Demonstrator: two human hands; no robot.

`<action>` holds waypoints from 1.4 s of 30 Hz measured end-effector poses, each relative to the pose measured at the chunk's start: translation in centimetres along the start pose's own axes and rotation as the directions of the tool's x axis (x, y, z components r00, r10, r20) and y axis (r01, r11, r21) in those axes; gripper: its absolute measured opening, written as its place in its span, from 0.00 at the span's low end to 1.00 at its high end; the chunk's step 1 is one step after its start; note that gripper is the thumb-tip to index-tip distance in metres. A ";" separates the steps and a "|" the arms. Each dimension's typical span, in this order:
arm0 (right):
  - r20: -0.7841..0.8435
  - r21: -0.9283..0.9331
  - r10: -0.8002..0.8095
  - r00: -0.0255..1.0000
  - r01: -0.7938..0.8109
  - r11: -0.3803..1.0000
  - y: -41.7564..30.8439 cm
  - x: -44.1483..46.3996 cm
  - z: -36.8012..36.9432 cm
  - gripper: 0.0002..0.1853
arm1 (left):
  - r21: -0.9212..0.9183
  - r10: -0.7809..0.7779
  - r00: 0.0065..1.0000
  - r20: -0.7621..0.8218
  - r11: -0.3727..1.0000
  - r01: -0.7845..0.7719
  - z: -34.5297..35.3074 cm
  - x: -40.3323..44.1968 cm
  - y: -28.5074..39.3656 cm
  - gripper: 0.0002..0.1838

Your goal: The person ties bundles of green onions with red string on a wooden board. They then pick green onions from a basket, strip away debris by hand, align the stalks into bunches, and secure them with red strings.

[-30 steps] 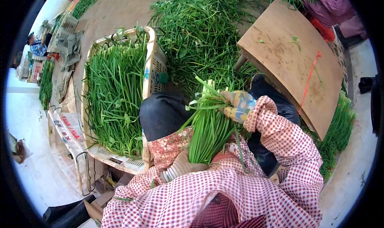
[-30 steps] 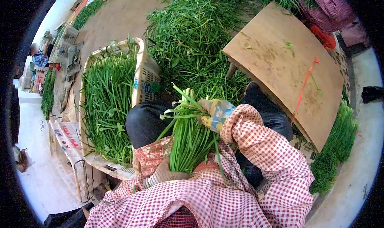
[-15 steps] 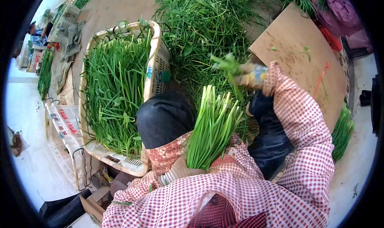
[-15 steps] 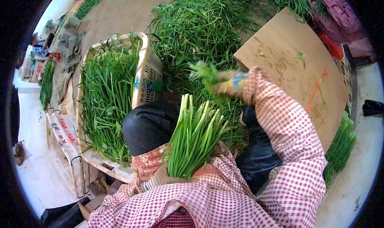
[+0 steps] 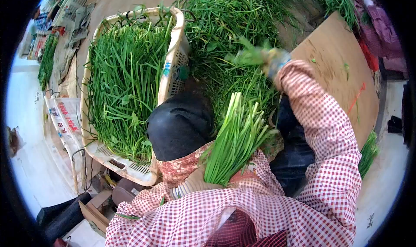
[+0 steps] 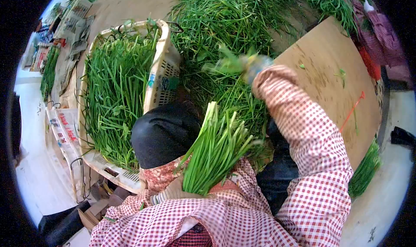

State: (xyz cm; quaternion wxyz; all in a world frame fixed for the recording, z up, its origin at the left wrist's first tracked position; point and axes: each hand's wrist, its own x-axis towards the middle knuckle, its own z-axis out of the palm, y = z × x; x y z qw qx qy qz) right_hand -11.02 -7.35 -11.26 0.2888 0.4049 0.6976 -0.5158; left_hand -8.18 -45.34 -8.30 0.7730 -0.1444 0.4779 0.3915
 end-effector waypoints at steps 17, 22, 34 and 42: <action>-0.100 -0.186 -0.801 0.590 0.780 0.597 -1.1 -7.7 4.6 0.16 | -0.536 0.539 0.795 0.279 0.774 -0.337 0.5 0.9 -1.9 0.40; -0.291 0.551 -0.433 0.853 0.519 0.653 3.3 -5.2 0.2 0.15 | 0.235 0.386 0.908 0.163 0.879 -0.416 -1.7 -3.0 -0.4 0.40; 0.194 0.847 -0.725 0.661 0.261 0.464 4.4 -11.3 4.4 0.24 | 0.410 0.261 0.899 0.352 0.820 -0.399 -1.4 -3.2 1.5 0.44; 0.115 0.234 -0.692 0.712 0.658 0.716 2.3 -15.1 5.0 0.15 | 0.369 0.328 0.863 0.383 0.803 -0.469 -2.0 -3.0 0.3 0.44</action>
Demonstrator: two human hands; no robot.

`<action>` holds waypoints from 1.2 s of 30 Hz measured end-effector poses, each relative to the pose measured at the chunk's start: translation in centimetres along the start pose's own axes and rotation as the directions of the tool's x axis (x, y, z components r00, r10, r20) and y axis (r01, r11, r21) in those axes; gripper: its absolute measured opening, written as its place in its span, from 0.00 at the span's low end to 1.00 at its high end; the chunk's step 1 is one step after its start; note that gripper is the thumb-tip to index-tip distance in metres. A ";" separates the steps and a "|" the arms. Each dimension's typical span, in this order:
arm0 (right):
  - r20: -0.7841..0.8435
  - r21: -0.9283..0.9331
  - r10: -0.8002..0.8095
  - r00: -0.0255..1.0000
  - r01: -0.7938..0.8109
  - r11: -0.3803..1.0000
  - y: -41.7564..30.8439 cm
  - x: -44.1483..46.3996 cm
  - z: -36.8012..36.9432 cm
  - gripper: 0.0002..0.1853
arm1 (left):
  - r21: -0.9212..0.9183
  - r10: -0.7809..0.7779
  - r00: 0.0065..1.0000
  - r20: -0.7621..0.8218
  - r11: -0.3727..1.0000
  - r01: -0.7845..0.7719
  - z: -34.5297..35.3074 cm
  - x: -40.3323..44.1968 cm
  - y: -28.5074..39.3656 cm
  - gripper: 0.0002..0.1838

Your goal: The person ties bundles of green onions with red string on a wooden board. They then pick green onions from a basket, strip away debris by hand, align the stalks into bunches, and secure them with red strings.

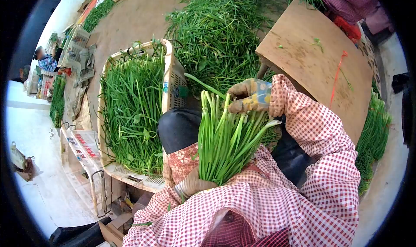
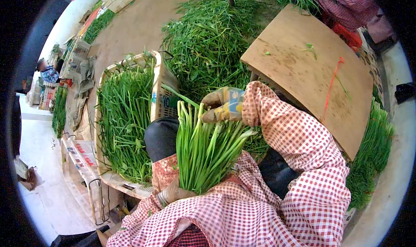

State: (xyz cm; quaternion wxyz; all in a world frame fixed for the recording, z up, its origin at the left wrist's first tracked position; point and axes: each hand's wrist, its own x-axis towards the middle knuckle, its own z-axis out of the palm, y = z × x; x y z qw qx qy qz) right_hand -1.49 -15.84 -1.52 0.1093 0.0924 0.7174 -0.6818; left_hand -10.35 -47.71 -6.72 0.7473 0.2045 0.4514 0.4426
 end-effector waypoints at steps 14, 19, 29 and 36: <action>-0.731 0.298 0.139 0.668 0.130 0.946 -1.2 -2.1 -6.1 0.17 | -0.211 0.095 0.945 -0.313 0.963 -0.167 0.4 -3.7 -1.2 0.40; -0.353 0.381 0.027 0.935 0.117 0.917 -0.5 -4.5 3.5 0.25 | -0.187 0.170 0.936 -0.307 0.954 -0.234 0.2 -3.3 -2.1 0.39; -0.760 0.047 -0.199 0.619 0.357 0.933 -1.3 -0.7 -3.1 0.10 | -0.353 0.228 0.951 -0.208 0.889 -0.291 -0.5 -3.9 -2.4 0.40; -0.752 -0.350 -0.096 0.652 -0.273 0.896 0.1 -0.9 -6.6 0.22 | -0.400 0.391 0.864 -0.319 0.771 -0.496 -1.6 -4.7 -1.5 0.39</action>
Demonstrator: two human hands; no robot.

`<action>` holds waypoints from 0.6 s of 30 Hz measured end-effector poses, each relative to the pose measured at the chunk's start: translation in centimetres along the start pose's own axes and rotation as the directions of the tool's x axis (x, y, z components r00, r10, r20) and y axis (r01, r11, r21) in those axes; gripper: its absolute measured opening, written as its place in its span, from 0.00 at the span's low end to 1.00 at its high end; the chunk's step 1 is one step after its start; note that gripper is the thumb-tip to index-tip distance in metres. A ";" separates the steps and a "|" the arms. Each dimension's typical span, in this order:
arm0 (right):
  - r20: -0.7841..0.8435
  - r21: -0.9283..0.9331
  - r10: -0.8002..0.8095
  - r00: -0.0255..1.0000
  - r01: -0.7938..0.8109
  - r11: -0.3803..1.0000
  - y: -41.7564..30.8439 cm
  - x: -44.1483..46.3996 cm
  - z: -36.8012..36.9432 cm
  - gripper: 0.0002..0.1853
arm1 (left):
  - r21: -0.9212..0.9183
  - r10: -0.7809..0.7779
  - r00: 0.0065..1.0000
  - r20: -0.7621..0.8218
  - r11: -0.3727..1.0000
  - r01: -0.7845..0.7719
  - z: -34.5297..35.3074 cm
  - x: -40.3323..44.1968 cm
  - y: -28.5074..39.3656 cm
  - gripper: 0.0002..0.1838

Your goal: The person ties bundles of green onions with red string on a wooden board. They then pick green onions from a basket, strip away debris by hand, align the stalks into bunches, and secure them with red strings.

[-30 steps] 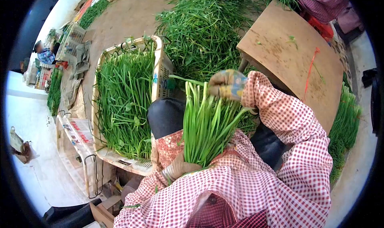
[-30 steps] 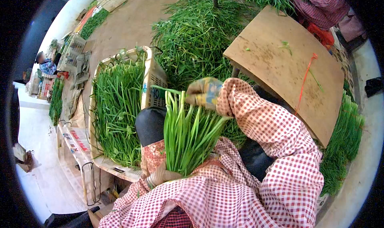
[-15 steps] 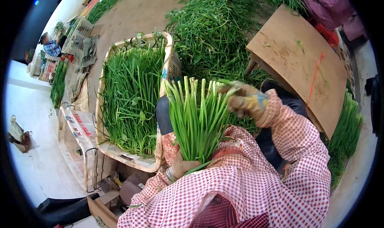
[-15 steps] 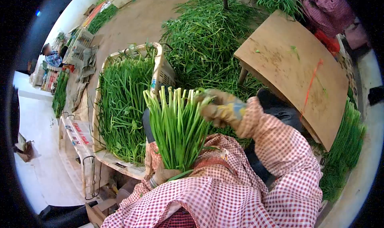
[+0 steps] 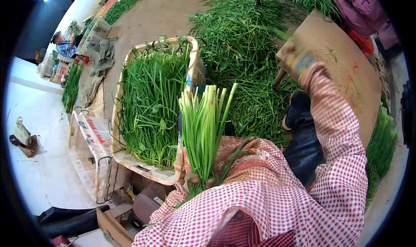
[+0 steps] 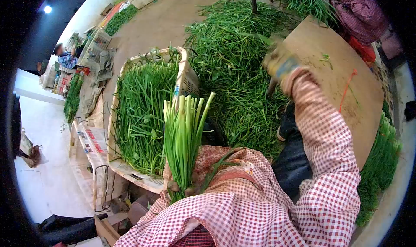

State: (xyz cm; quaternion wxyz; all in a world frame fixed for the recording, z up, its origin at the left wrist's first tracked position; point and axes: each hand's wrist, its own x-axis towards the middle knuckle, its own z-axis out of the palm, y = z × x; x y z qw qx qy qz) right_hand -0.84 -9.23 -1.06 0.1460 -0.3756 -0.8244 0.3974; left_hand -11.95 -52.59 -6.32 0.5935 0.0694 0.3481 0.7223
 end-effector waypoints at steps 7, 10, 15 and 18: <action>0.096 0.076 -0.411 0.907 0.404 0.911 -4.6 -7.7 6.3 0.25 | -0.020 0.087 0.996 -0.033 0.996 -0.087 -0.6 0.7 0.7 0.38; 0.134 -0.001 -0.540 0.831 0.545 0.839 -7.7 -8.0 6.0 0.26 | -0.016 0.083 0.996 -0.024 0.996 -0.083 -0.2 1.2 0.4 0.38; 0.268 -0.031 -0.577 0.771 0.606 0.795 -7.2 -7.2 8.1 0.26 | -0.003 0.060 0.998 -0.013 0.998 -0.060 0.0 1.5 0.2 0.37; 0.147 -0.010 -0.746 0.650 0.755 0.656 -6.0 -7.0 9.3 0.20 | 0.010 0.055 0.998 -0.015 0.998 -0.055 0.1 1.4 0.0 0.36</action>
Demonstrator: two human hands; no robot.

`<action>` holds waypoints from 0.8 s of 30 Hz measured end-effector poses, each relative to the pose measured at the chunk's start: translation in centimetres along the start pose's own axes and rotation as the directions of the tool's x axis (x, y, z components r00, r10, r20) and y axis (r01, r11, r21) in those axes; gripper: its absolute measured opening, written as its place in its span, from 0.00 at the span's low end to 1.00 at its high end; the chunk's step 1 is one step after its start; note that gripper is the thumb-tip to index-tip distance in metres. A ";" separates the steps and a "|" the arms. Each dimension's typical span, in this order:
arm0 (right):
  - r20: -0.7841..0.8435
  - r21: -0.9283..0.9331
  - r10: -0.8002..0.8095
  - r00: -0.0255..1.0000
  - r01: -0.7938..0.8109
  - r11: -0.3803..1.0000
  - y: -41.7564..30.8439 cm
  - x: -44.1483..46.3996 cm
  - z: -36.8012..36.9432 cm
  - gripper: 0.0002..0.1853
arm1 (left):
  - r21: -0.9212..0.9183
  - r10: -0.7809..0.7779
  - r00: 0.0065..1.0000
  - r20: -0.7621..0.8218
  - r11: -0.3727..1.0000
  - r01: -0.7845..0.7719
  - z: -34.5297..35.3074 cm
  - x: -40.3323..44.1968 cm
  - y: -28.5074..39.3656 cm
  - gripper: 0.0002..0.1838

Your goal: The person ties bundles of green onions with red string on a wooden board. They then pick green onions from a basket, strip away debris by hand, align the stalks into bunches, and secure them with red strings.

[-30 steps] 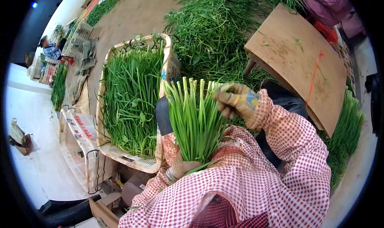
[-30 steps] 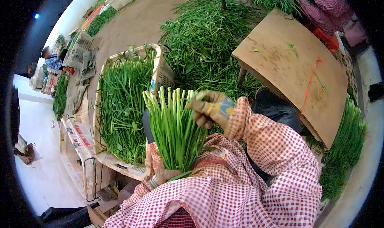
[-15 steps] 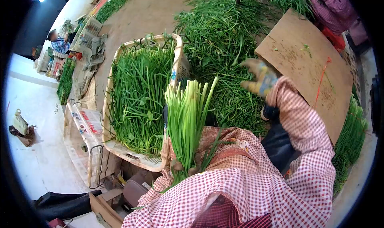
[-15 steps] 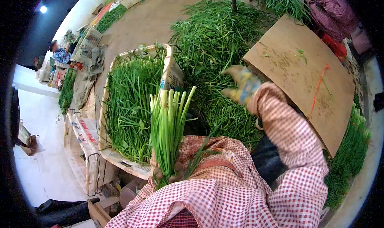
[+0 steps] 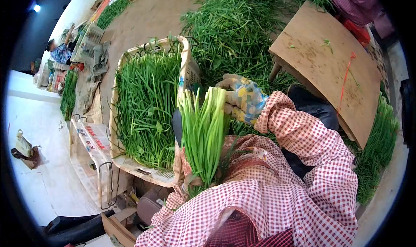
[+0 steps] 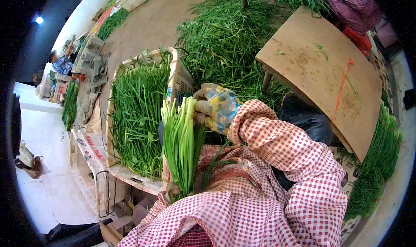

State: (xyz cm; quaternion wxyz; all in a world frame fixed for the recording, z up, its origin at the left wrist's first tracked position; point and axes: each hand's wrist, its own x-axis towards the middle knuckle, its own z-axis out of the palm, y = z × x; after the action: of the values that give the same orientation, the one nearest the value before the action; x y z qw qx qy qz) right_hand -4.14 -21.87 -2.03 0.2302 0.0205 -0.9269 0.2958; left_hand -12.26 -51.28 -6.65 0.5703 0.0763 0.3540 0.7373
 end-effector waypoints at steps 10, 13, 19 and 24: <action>-0.061 -0.111 0.698 0.713 -0.700 0.705 5.4 -4.7 -1.0 0.24 | 0.416 -0.077 0.995 0.068 0.908 0.042 0.0 -2.6 2.8 0.35; 0.363 0.929 0.529 0.767 -0.252 -0.272 2.3 -7.1 4.6 0.32 | 0.756 -0.026 0.997 0.077 0.653 -0.042 1.2 -1.3 3.7 0.38; 0.257 0.616 0.465 0.847 0.228 -0.754 1.5 -6.2 5.8 0.43 | 0.958 0.099 0.986 0.132 -0.270 -0.101 7.7 2.4 1.4 0.44; 0.283 0.655 0.500 0.819 0.215 -0.724 1.7 -6.7 2.9 0.36 | 0.955 -0.080 0.952 0.295 0.061 -0.291 6.6 1.0 2.8 0.44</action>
State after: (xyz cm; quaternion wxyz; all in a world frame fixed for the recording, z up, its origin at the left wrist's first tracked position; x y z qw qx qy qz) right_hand 0.29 -22.76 -7.98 0.1708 -0.0548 0.0163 0.9837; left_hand -11.40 -47.80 -0.38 0.3500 0.5695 0.6724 0.3179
